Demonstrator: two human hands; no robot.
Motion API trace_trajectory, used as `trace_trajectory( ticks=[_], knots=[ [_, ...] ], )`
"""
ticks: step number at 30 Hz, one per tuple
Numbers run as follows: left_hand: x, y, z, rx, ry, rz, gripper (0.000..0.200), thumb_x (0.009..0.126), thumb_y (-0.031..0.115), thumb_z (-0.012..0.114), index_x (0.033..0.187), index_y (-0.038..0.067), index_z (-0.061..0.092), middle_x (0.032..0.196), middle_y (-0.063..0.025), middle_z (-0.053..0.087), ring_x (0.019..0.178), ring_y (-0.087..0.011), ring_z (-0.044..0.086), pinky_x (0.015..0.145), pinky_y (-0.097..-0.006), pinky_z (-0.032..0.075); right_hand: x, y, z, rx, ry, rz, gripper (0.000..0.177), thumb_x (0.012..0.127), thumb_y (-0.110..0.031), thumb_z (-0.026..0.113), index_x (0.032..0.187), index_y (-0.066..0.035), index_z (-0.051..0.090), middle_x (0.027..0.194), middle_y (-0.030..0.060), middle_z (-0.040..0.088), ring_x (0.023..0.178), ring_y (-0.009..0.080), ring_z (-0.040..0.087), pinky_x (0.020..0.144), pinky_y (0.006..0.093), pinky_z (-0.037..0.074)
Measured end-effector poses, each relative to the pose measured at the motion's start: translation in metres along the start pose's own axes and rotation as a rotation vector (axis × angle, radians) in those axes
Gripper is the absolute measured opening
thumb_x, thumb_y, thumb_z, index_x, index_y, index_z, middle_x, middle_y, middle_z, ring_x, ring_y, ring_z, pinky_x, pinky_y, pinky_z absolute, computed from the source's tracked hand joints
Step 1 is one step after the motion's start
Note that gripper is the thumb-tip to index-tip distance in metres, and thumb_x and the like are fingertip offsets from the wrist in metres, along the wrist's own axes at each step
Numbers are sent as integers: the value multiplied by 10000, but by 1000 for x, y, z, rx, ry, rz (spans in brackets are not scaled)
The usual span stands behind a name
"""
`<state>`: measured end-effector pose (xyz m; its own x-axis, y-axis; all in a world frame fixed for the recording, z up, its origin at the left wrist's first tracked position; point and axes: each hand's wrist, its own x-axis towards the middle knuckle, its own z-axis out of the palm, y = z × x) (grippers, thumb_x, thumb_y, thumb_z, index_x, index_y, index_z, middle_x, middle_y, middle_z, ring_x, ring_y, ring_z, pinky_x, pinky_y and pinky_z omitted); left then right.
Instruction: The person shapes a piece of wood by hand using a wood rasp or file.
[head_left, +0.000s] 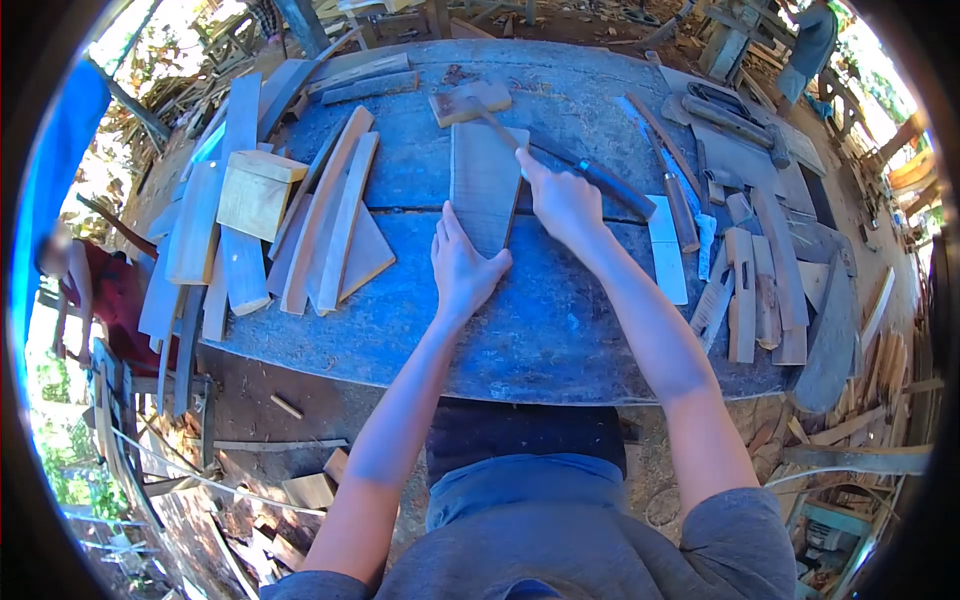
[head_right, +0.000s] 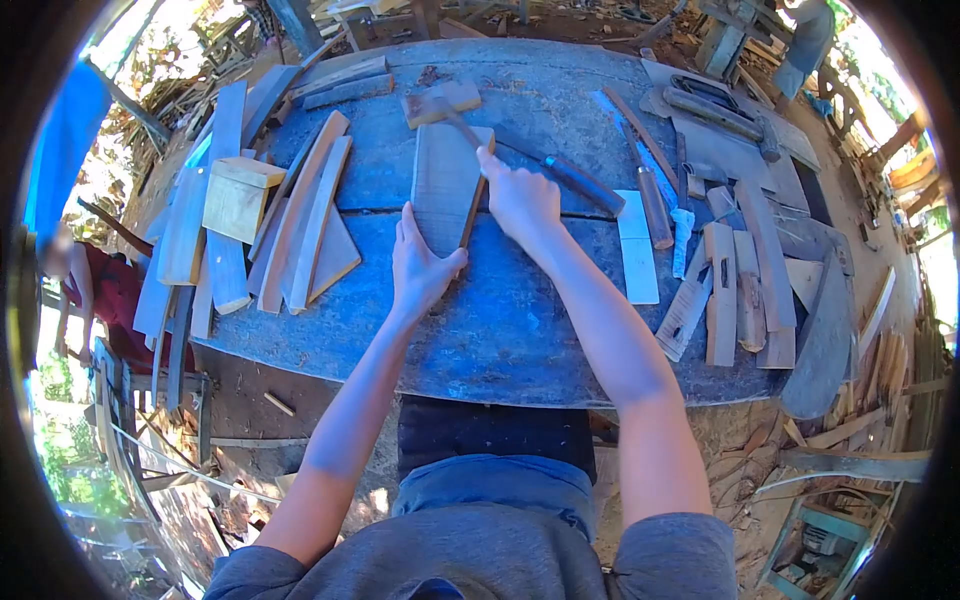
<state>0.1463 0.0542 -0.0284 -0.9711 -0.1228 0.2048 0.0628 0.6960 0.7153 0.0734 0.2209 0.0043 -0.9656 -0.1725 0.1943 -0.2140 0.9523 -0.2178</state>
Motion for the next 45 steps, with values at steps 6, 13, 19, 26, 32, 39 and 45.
trace_trajectory(
  ticks=[6, 13, 19, 26, 32, 39, 45],
  knots=[
    [2, 1, -1, 67, 32, -1, 1099, 657, 275, 801, 1489, -109, 193, 1341, -255, 452, 1250, -399, 473, 1078, -426, 391, -44, -10, -6, 4, -33, -85, 524, 956, -179, 474, 1472, -265, 437, 772, 179, 701, 684, 352, 707, 602, 487, 563],
    [1, -1, 1, 4, -10, -12, 1119, 650, 306, 789, 1482, -132, 183, 1372, -254, 439, 1278, -393, 444, 1160, -428, 267, -34, -6, -14, -27, -64, -84, 555, 915, -162, 518, 1457, -270, 466, 782, 159, 713, 667, 343, 711, 603, 477, 572],
    [21, 6, 13, 11, 25, -54, 1152, 631, 313, 805, 1473, -156, 174, 1386, -270, 428, 1304, -395, 429, 1163, -427, 266, 8, -7, 5, -48, 39, -64, 554, 910, -151, 519, 1453, -255, 477, 800, 159, 721, 715, 339, 717, 604, 460, 572],
    [18, 6, 10, 4, 39, -53, 1163, 633, 337, 817, 1492, -121, 179, 1406, -256, 437, 1334, -368, 426, 1170, -445, 261, -68, -30, -26, -102, -211, -165, 544, 901, -125, 524, 1435, -219, 485, 759, 146, 714, 657, 340, 709, 603, 453, 572],
    [19, 6, 5, 51, -33, -71, 1183, 633, 319, 813, 1506, -108, 138, 1417, -248, 421, 1337, -369, 420, 1182, -448, 245, 20, 0, 5, -43, 32, -37, 529, 924, -134, 490, 1446, -219, 463, 846, 171, 721, 743, 348, 720, 635, 462, 573],
    [17, 9, 4, 108, -34, -69, 1168, 640, 311, 804, 1506, -107, 141, 1424, -249, 418, 1343, -358, 421, 1187, -483, 225, -46, -14, -7, -122, -93, -131, 594, 902, -140, 505, 1478, -248, 415, 795, 185, 706, 710, 365, 712, 632, 499, 567],
    [15, 2, 3, 75, -32, -27, 1132, 656, 311, 786, 1498, -109, 158, 1426, -259, 420, 1355, -370, 406, 1190, -493, 206, 31, 12, -3, -22, 42, 44, 484, 948, -149, 439, 1416, -262, 491, 897, 195, 719, 813, 387, 711, 687, 527, 553]
  ],
)
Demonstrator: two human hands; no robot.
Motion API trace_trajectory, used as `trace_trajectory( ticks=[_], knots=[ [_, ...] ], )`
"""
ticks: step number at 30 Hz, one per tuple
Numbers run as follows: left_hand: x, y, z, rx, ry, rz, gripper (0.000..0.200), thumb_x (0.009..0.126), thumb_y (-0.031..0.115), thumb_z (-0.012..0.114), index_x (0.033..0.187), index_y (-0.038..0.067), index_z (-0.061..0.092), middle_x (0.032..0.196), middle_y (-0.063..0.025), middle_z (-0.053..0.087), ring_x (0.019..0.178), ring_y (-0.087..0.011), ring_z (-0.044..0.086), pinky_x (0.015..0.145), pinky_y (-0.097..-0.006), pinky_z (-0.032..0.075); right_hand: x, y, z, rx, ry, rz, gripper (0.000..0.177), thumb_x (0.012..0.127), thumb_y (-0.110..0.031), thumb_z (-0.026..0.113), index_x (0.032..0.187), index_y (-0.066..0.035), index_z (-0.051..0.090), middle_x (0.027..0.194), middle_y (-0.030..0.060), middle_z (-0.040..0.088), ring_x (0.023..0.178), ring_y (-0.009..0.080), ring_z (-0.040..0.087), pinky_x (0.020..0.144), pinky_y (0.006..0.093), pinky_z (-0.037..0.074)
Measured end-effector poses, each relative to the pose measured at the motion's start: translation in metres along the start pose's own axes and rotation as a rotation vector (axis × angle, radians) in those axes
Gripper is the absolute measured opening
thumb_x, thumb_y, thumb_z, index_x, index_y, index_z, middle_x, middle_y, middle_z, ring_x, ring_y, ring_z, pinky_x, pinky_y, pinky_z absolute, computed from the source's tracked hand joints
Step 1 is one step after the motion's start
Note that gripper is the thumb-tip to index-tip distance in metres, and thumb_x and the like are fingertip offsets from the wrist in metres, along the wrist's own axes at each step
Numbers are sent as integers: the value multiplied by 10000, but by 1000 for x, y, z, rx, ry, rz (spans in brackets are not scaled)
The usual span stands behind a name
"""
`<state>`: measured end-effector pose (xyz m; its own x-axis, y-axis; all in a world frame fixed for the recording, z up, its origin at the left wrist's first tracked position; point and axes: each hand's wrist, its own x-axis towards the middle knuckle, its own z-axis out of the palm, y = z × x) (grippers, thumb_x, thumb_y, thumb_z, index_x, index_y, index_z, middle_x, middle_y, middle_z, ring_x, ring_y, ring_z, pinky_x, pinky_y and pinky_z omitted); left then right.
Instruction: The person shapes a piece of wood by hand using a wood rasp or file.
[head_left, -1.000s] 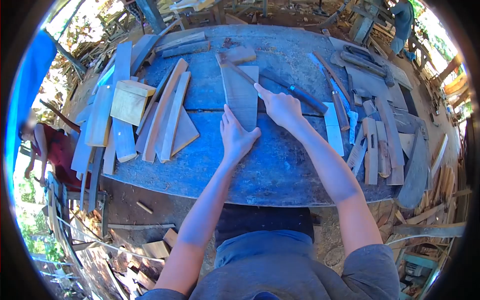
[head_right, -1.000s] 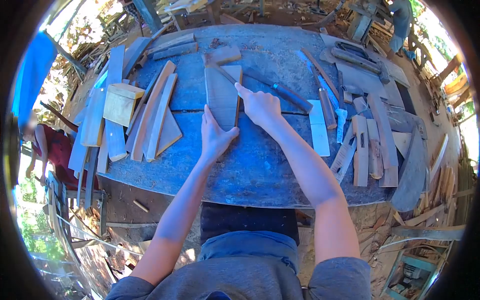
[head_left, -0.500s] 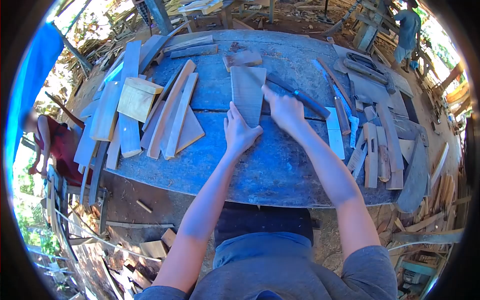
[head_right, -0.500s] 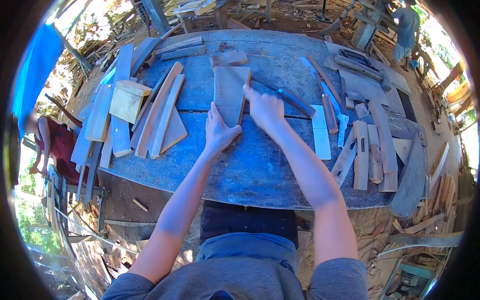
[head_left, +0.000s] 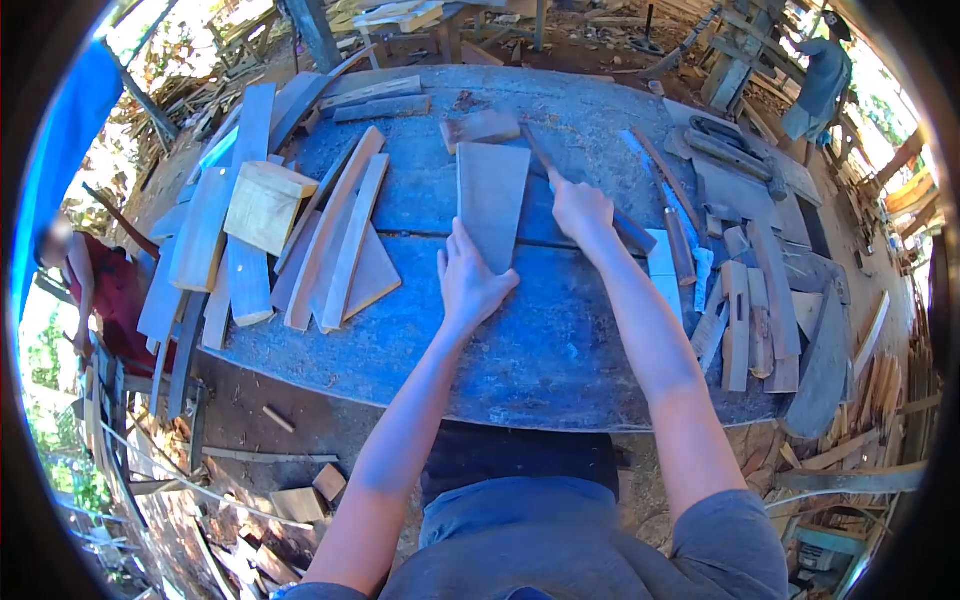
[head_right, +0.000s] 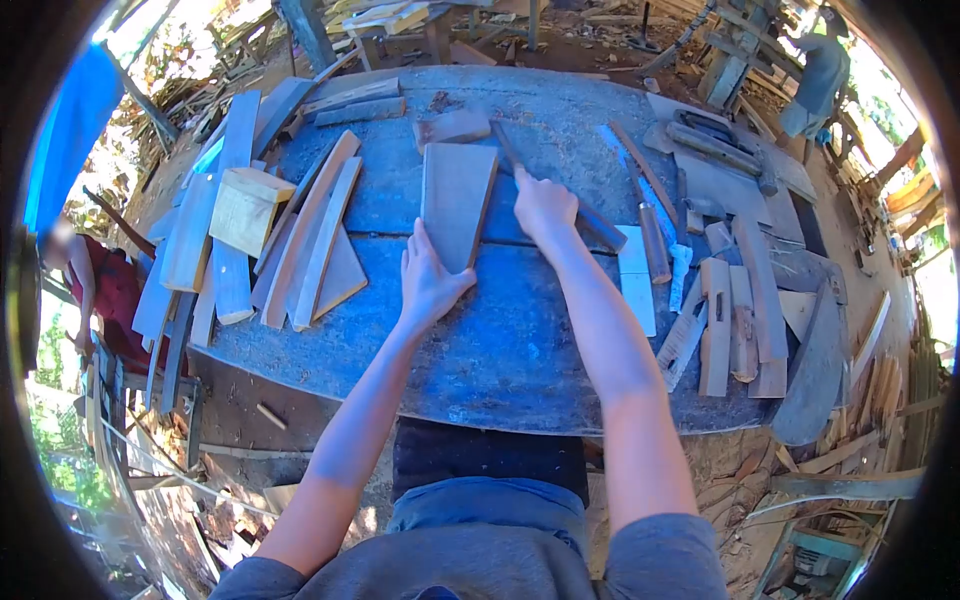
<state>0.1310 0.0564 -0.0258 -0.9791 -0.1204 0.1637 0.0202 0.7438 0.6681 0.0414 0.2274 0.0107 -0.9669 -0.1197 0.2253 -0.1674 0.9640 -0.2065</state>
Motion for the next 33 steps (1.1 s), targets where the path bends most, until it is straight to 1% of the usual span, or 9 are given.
trace_trajectory(
  ticks=[2, 10, 16, 18, 25, 27, 28, 30, 33],
  knots=[
    [-7, -5, -4, 16, -21, 24, 1130, 659, 316, 783, 1498, -111, 158, 1427, -265, 418, 1359, -373, 398, 1190, -490, 206, 27, 15, 11, 66, -87, 107, 422, 952, -182, 432, 1357, -231, 539, 941, 225, 711, 883, 418, 698, 766, 536, 554],
    [-11, -3, 0, 117, 0, -15, 1088, 697, 352, 751, 1502, -107, 181, 1447, -292, 389, 1390, -410, 332, 1181, -430, 242, -45, 30, 22, 238, -9, 156, 457, 983, -273, 477, 1440, -277, 474, 873, 270, 689, 791, 456, 684, 705, 581, 540],
    [-18, 6, -12, -327, -26, -58, 1080, 673, 275, 776, 1488, -133, 195, 1344, -260, 459, 1272, -374, 439, 1100, -394, 353, -57, 27, 21, 282, 132, 58, 446, 1023, -235, 448, 1469, -242, 444, 839, 211, 693, 755, 398, 682, 625, 529, 523],
    [-33, 20, -29, -870, -250, -239, 1005, 733, 281, 720, 1515, -89, 209, 1448, -261, 365, 1349, -348, 367, 1140, -403, 294, -63, 27, 29, 344, 354, -73, 456, 1016, -193, 468, 1471, -211, 441, 899, 178, 702, 760, 375, 685, 616, 495, 529],
    [-43, 9, 5, -30, -184, -2, 933, 777, 351, 667, 1495, -91, 269, 1512, -268, 269, 1423, -383, 234, 1166, -390, 226, -73, 21, 21, 343, 334, -197, 509, 991, -164, 491, 1489, -231, 408, 941, 111, 715, 686, 344, 686, 561, 458, 551],
    [-41, 3, 4, 257, -13, 250, 801, 834, 301, 605, 1480, -82, 327, 1549, -256, 272, 1430, -395, 260, 1166, -394, 250, -77, 11, 16, 386, 317, -278, 464, 998, -137, 490, 1460, -175, 460, 1062, 136, 707, 842, 343, 698, 639, 431, 567],
    [-40, -2, 1, 258, -21, 245, 801, 834, 301, 605, 1480, -82, 327, 1549, -256, 272, 1430, -395, 260, 1166, -394, 250, -79, 7, 22, 389, 308, -273, 464, 998, -137, 490, 1460, -175, 460, 1062, 136, 707, 842, 343, 698, 639, 431, 567],
    [-34, -8, -8, -282, -194, 189, 695, 871, 255, 541, 1464, -69, 374, 1524, -262, 347, 1393, -406, 359, 1148, -415, 308, -75, -5, 31, 448, 301, -348, 509, 986, -161, 486, 1487, -227, 417, 1107, 132, 703, 713, 347, 696, 594, 425, 582],
    [-36, -4, -16, -195, -159, 250, 677, 884, 249, 515, 1477, -40, 365, 1496, -279, 392, 1350, -409, 436, 1127, -436, 354, -73, -11, 30, 557, 280, -344, 488, 1002, -152, 469, 1484, -208, 424, 1130, 175, 689, 817, 370, 697, 660, 435, 581]
  ],
)
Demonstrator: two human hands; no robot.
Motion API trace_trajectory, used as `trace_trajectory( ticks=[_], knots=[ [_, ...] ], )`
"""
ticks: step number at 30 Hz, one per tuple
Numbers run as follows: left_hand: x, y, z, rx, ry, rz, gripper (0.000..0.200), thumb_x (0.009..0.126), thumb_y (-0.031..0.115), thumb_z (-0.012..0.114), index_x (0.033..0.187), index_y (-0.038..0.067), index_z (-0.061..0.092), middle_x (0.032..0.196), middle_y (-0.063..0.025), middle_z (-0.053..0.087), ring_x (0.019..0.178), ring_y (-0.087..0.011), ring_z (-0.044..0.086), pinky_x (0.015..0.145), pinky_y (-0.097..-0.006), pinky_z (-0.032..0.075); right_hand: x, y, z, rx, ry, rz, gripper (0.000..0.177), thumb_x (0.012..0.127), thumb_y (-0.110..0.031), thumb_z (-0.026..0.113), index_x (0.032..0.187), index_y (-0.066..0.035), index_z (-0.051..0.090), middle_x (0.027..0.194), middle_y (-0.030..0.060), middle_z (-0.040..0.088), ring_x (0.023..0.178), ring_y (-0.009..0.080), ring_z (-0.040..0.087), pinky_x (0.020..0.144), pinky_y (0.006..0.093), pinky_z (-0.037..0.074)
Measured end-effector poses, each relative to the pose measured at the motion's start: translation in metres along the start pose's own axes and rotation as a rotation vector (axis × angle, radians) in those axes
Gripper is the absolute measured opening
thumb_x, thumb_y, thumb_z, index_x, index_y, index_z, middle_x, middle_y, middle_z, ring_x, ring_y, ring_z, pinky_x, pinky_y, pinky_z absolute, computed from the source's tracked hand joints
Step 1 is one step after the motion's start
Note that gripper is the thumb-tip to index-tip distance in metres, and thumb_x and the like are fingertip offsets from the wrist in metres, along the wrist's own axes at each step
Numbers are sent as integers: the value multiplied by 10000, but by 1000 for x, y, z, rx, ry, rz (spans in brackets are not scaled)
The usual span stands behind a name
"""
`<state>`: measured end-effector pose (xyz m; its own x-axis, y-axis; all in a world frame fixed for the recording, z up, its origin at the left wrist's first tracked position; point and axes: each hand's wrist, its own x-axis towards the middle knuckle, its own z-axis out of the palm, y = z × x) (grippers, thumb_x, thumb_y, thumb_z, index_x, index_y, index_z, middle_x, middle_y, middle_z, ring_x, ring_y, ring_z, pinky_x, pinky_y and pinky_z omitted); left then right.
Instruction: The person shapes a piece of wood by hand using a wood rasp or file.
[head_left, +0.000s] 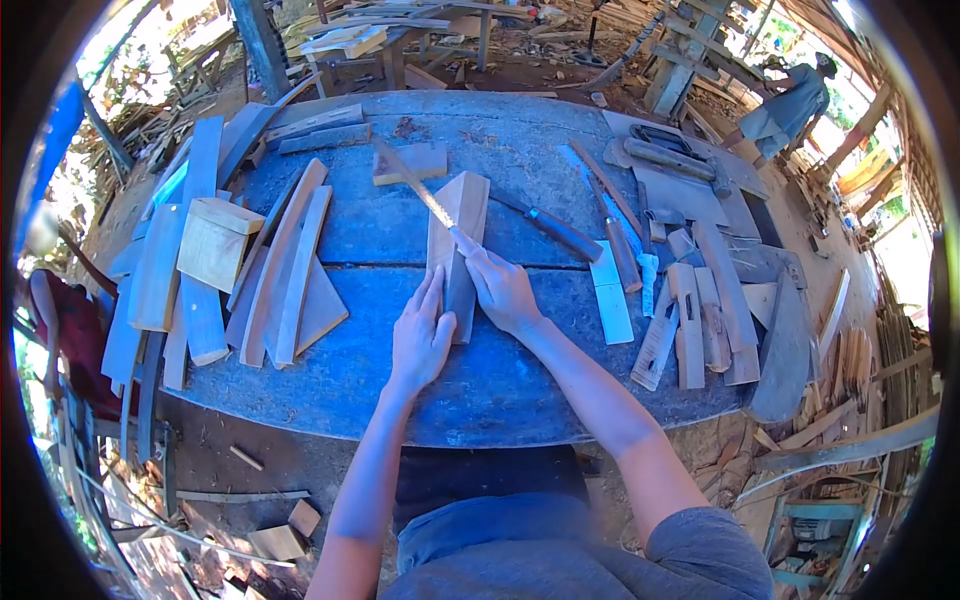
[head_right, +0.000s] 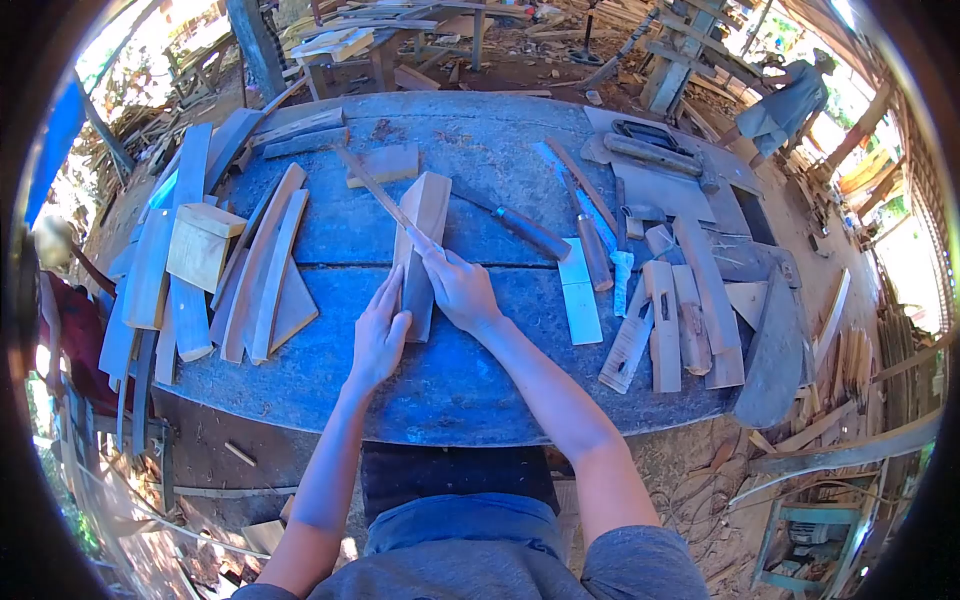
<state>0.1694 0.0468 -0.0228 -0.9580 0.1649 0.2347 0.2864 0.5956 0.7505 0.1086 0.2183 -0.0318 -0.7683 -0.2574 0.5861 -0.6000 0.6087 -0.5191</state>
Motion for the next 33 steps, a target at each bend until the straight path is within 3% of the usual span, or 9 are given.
trace_trajectory(
  ticks=[2, 4, 8, 11, 13, 14, 19, 24, 33],
  knots=[
    [-2, -2, -1, 10, -15, 16, 680, 884, 260, 510, 1480, -35, 364, 1496, -279, 392, 1344, -411, 444, 1125, -440, 357, -1, -5, -3, 49, -20, 28, 478, 1011, -151, 460, 1486, -198, 422, 1141, 195, 681, 873, 381, 695, 705, 438, 581],
    [-2, -5, -1, 45, -13, 71, 779, 836, 307, 616, 1485, -31, 348, 1483, -279, 408, 1337, -413, 450, 1116, -448, 370, 0, -12, -6, 240, -45, 140, 471, 1030, -129, 451, 1499, -123, 402, 1260, 229, 626, 1121, 375, 636, 915, 410, 525],
    [-6, 8, 3, 241, 57, 141, 928, 717, 293, 768, 1480, -24, 348, 1432, -270, 471, 1299, -414, 491, 1079, -454, 414, 7, -20, 2, 338, 5, 143, 465, 1043, -135, 432, 1506, -113, 390, 1304, 249, 598, 1181, 352, 616, 969, 387, 493],
    [-5, 7, 15, 115, 176, -16, 935, 667, 239, 815, 1464, -5, 392, 1381, -244, 535, 1244, -401, 553, 1020, -434, 479, 15, -26, 2, 321, -7, 116, 463, 1038, -133, 439, 1497, -94, 396, 1268, 246, 618, 1147, 365, 628, 933, 396, 513],
    [-7, 7, 17, 25, 206, -102, 902, 673, 223, 808, 1455, 13, 412, 1343, -219, 575, 1201, -378, 592, 964, -427, 519, 17, -23, 9, 170, 55, -23, 502, 993, -130, 503, 1486, -182, 422, 1082, 210, 685, 869, 393, 691, 739, 444, 573],
    [-10, 6, 16, 37, 204, -131, 902, 673, 223, 808, 1455, 13, 412, 1343, -219, 575, 1201, -378, 592, 964, -427, 519, 15, -27, 7, 193, 36, -14, 502, 993, -130, 503, 1486, -182, 422, 1082, 210, 685, 869, 393, 691, 739, 444, 573],
    [-14, -3, 15, 174, 214, -2, 930, 645, 183, 813, 1462, 21, 398, 1386, -235, 531, 1236, -370, 561, 1029, -442, 475, -18, -45, -18, -154, -181, 70, 537, 945, -160, 535, 1470, -243, 456, 907, 159, 699, 609, 345, 679, 525, 456, 560],
    [-15, -4, 13, -171, 286, -181, 754, 730, 208, 771, 1403, 20, 489, 1147, -229, 677, 1011, -379, 682, 839, -415, 559, -50, -79, -27, -187, -287, 5, 563, 927, -141, 546, 1467, -278, 460, 786, 145, 666, 538, 329, 657, 474, 459, 539],
    [-4, -13, -5, -131, 320, -97, 652, 728, 228, 762, 1324, 38, 579, 1043, -230, 706, 985, -361, 692, 823, -404, 559, -14, -82, -17, -484, -254, -15, 558, 908, -167, 595, 1442, -299, 502, 686, 98, 585, 460, 273, 618, 414, 400, 508]
  ],
)
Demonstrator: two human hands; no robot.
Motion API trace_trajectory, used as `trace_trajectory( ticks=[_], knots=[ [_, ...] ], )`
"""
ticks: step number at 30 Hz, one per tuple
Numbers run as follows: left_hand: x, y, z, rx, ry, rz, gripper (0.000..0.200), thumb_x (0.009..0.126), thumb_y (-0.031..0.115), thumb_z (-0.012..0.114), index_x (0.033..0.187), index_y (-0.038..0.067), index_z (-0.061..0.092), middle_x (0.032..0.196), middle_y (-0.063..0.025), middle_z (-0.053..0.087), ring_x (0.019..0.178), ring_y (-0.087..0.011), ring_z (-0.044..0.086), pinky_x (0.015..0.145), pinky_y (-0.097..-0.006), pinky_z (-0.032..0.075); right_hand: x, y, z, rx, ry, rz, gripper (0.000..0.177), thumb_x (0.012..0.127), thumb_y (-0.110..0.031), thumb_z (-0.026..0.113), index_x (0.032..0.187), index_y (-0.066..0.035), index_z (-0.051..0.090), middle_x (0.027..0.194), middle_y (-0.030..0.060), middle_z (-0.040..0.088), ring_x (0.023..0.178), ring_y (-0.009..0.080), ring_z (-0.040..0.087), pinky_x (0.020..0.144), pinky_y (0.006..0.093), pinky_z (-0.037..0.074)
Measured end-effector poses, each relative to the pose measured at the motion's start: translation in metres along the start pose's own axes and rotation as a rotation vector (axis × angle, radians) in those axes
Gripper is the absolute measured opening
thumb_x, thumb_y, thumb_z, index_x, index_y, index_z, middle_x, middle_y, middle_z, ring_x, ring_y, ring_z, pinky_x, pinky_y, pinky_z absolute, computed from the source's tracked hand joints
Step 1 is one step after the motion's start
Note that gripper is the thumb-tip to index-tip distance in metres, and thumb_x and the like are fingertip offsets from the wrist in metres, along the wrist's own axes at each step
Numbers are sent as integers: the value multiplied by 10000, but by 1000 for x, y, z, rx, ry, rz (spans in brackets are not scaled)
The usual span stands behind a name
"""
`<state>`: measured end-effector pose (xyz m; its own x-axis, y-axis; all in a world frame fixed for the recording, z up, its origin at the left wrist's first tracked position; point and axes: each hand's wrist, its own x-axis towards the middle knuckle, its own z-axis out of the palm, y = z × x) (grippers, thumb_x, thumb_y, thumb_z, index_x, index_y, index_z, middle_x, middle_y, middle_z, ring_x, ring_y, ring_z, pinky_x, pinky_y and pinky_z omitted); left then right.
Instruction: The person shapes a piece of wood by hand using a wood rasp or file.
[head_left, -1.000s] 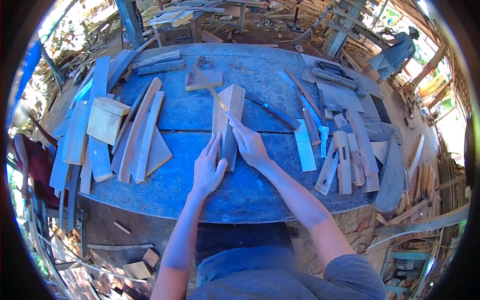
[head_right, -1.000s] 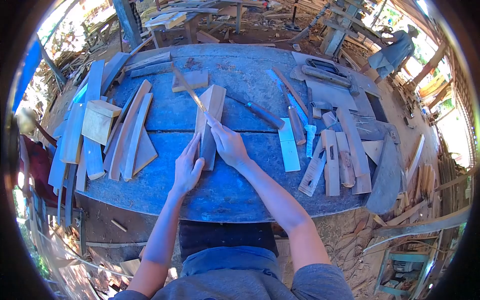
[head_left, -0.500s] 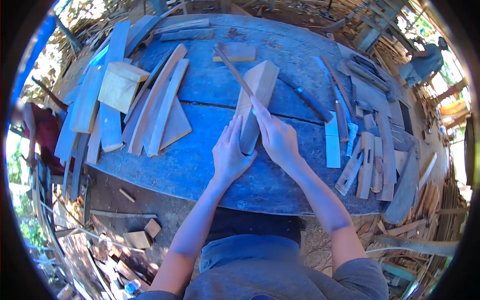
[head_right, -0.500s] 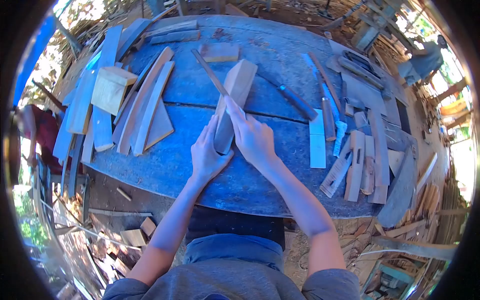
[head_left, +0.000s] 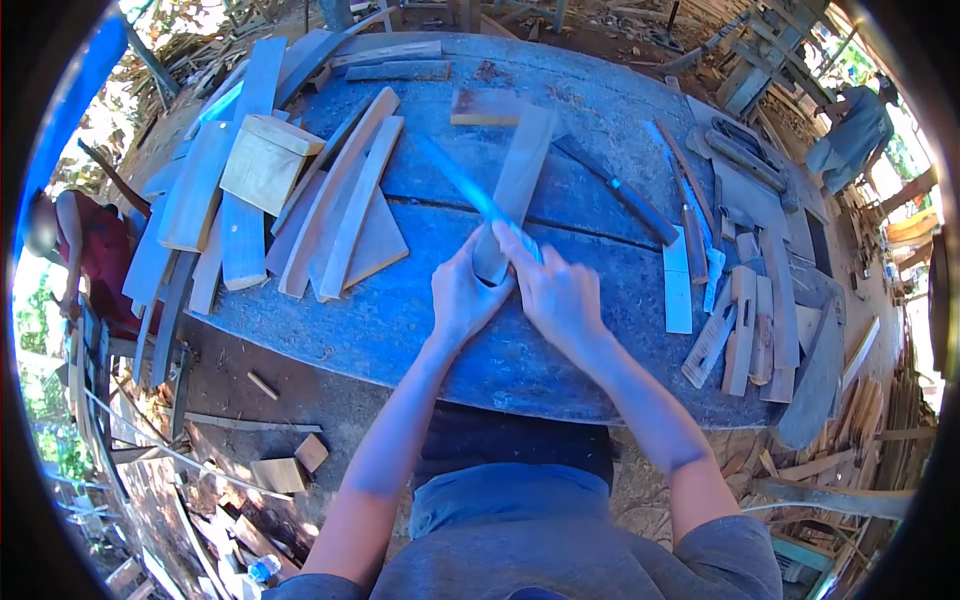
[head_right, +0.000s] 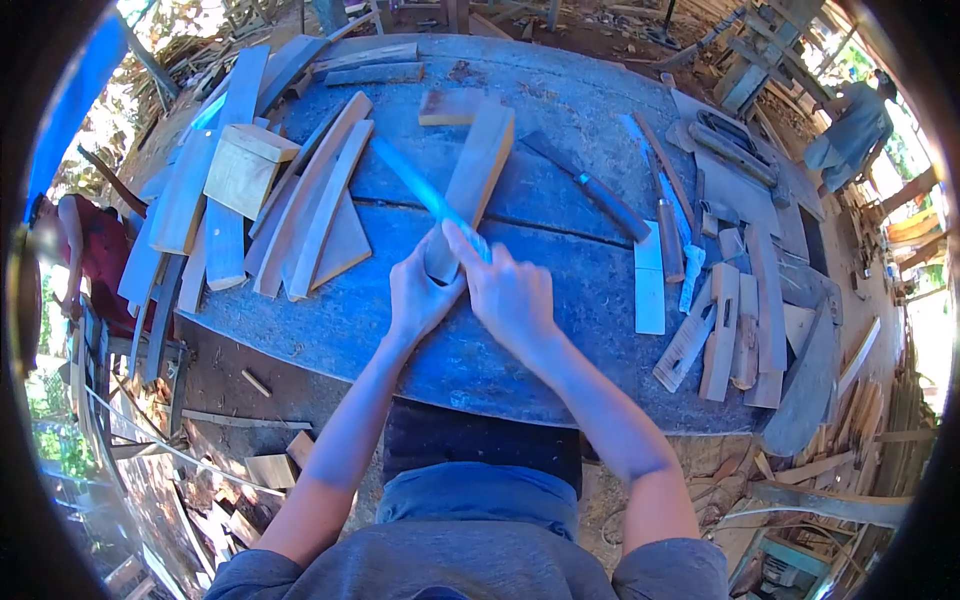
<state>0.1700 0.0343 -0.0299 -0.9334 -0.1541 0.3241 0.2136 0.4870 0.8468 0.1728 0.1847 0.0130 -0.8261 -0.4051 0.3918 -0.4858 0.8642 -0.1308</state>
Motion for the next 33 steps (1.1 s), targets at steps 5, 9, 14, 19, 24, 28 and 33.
trace_trajectory(
  ticks=[5, 9, 14, 19, 24, 28, 33],
  knots=[
    [-3, 0, 3, 21, -45, -42, 620, 737, 243, 771, 1300, 47, 601, 1026, -208, 715, 931, -349, 707, 791, -409, 568, -36, -2, -3, 54, -48, -47, 540, 914, -166, 581, 1426, -327, 521, 676, 93, 560, 456, 277, 614, 415, 417, 508],
    [-2, 0, 3, 69, -7, 17, 660, 724, 234, 768, 1333, 65, 578, 1056, -213, 708, 967, -347, 700, 836, -410, 564, 23, 25, 8, 15, 85, 103, 532, 920, -168, 575, 1428, -315, 514, 700, 114, 590, 499, 315, 634, 450, 453, 522],
    [-1, -7, 7, 81, -2, 23, 686, 716, 243, 773, 1349, 77, 568, 1071, -209, 707, 977, -343, 699, 845, -410, 563, 13, 22, 12, 145, 121, 133, 533, 932, -171, 562, 1441, -312, 490, 703, 139, 619, 538, 346, 653, 465, 480, 522],
    [-2, -8, 9, 78, -5, 27, 656, 734, 245, 765, 1329, 45, 574, 1055, -214, 710, 967, -350, 702, 838, -413, 562, -36, 6, -1, 132, -61, 88, 538, 939, -177, 560, 1453, -314, 475, 708, 149, 626, 525, 349, 647, 462, 479, 526],
    [16, -3, 9, -88, 37, -158, 512, 774, 259, 756, 1179, -32, 639, 975, -221, 728, 942, -323, 722, 812, -391, 555, 16, 11, 11, 157, 53, 71, 508, 954, -233, 554, 1449, -317, 481, 726, 143, 645, 542, 332, 665, 486, 457, 553],
    [18, -5, 14, -85, 84, -185, 505, 772, 269, 762, 1167, -25, 650, 927, -229, 728, 904, -317, 730, 795, -388, 558, 22, -1, 13, 171, 21, 137, 476, 959, -241, 549, 1428, -309, 508, 720, 146, 654, 553, 335, 669, 489, 470, 551],
    [15, 6, 12, 76, 34, -102, 591, 752, 281, 784, 1224, -37, 623, 969, -239, 721, 944, -333, 718, 827, -394, 554, 7, 27, 8, 339, 111, 174, 466, 978, -198, 540, 1438, -263, 500, 793, 173, 676, 664, 365, 681, 568, 480, 542]
  ],
)
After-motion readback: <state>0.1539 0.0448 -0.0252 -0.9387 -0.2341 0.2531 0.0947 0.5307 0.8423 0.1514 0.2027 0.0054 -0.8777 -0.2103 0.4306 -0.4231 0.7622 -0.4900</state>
